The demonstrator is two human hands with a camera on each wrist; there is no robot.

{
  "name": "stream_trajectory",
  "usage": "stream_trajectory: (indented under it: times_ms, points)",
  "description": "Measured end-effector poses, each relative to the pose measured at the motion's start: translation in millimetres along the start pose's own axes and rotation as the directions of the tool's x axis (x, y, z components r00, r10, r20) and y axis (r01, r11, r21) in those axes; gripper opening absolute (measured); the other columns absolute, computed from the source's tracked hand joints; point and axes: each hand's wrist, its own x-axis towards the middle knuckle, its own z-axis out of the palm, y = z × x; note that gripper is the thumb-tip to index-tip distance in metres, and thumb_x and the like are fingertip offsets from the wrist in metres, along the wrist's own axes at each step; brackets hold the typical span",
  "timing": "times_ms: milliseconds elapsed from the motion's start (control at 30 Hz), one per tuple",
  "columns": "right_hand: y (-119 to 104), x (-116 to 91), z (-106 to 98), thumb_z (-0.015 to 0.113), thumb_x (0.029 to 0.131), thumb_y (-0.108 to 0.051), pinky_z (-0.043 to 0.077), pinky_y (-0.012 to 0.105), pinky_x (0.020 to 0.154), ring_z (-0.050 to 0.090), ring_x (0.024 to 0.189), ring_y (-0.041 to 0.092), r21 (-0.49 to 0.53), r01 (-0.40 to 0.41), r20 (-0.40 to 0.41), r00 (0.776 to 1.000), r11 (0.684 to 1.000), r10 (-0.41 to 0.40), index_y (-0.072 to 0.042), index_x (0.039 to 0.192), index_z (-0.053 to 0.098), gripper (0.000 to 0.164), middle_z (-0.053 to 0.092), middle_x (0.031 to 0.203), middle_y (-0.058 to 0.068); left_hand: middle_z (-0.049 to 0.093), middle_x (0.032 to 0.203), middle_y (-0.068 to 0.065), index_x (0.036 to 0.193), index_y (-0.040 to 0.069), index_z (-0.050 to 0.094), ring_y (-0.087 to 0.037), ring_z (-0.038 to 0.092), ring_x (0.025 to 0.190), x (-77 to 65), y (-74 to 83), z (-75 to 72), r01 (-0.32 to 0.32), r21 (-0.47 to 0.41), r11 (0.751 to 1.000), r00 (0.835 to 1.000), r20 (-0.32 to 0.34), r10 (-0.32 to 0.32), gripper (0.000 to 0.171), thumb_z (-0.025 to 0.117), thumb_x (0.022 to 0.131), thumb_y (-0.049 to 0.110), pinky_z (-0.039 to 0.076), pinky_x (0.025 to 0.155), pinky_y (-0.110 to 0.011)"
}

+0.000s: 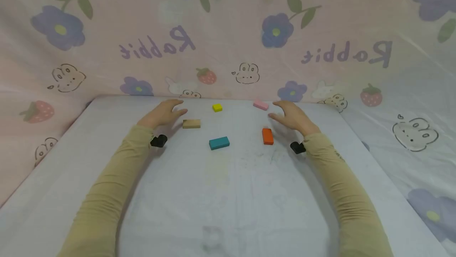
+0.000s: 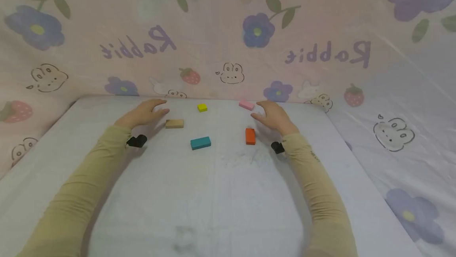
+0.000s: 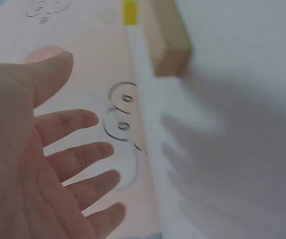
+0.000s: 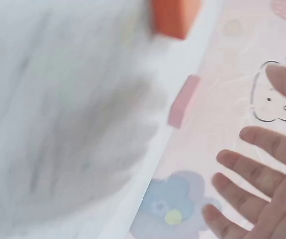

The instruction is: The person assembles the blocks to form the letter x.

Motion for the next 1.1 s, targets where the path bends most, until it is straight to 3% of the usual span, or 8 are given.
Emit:
stream_trajectory:
  times_ms: [167,267,533,733,967,1100]
  points:
    - [-3,0,-8,0.055,0.096,-0.039,0.034,0.055,0.102,0.041,0.126,0.042,0.188,-0.041,-0.031,0.998,0.981,0.047,0.001,0.142,0.040,0.062,0.043,0.140,0.024,0.027,0.152,-0.020,0.148,0.005,0.032,-0.042,0.026,0.136,4.5,10.2,-8.9,-0.018,-0.170,0.985,0.999,-0.033,0.013,0.066,0.047,0.099,0.045,0.025,0.107,-0.058]
    - [-7,-2,-13,0.055,0.096,-0.039,0.038,0.055,0.099,0.045,0.123,0.042,0.261,-0.065,-0.021,0.997,0.963,0.073,0.001,0.141,0.041,0.062,0.046,0.137,0.026,0.032,0.151,-0.015,0.147,0.008,0.036,-0.039,0.033,0.133,7.8,18.0,-12.4,-0.020,-0.265,0.964,0.998,-0.057,0.005,0.064,0.051,0.097,0.046,0.030,0.104,-0.056]
    - [-17,-8,-26,0.054,0.096,-0.042,0.041,0.053,0.096,0.049,0.120,0.040,0.364,-0.089,-0.018,0.995,0.927,0.102,-0.004,0.143,0.040,0.062,0.052,0.132,0.021,0.046,0.139,-0.013,0.141,0.009,0.045,-0.032,0.040,0.129,17.0,35.8,-17.6,-0.063,-0.442,0.895,0.994,-0.106,0.018,0.056,0.054,0.096,0.042,0.036,0.102,-0.050]
    - [-25,-14,-36,0.052,0.096,-0.045,0.041,0.054,0.096,0.048,0.121,0.038,0.418,-0.084,0.011,0.996,0.905,0.087,-0.006,0.143,0.040,0.062,0.049,0.135,0.020,0.045,0.141,-0.012,0.142,0.008,0.043,-0.030,0.044,0.126,23.4,53.2,-22.5,-0.088,-0.592,0.801,0.994,-0.103,0.033,0.054,0.055,0.097,0.035,0.039,0.102,-0.045]
    - [-35,-19,-44,0.052,0.099,-0.032,0.041,0.049,0.099,0.050,0.120,0.036,0.558,-0.093,0.069,0.996,0.825,0.065,-0.002,0.141,0.040,0.052,0.047,0.137,0.021,0.044,0.141,-0.019,0.142,0.000,0.039,-0.032,0.044,0.126,31.1,69.4,-21.5,-0.103,-0.731,0.675,0.994,-0.092,0.052,0.050,0.052,0.100,0.023,0.038,0.104,-0.043]
    - [-37,-21,-42,0.051,0.100,-0.026,0.040,0.049,0.100,0.050,0.120,0.037,0.591,-0.107,0.092,0.994,0.799,0.064,-0.002,0.142,0.039,0.049,0.046,0.139,0.020,0.045,0.140,-0.020,0.141,0.000,0.040,-0.034,0.044,0.126,35.0,74.7,-15.5,-0.078,-0.777,0.625,0.997,-0.054,0.056,0.047,0.050,0.100,0.021,0.037,0.104,-0.045]
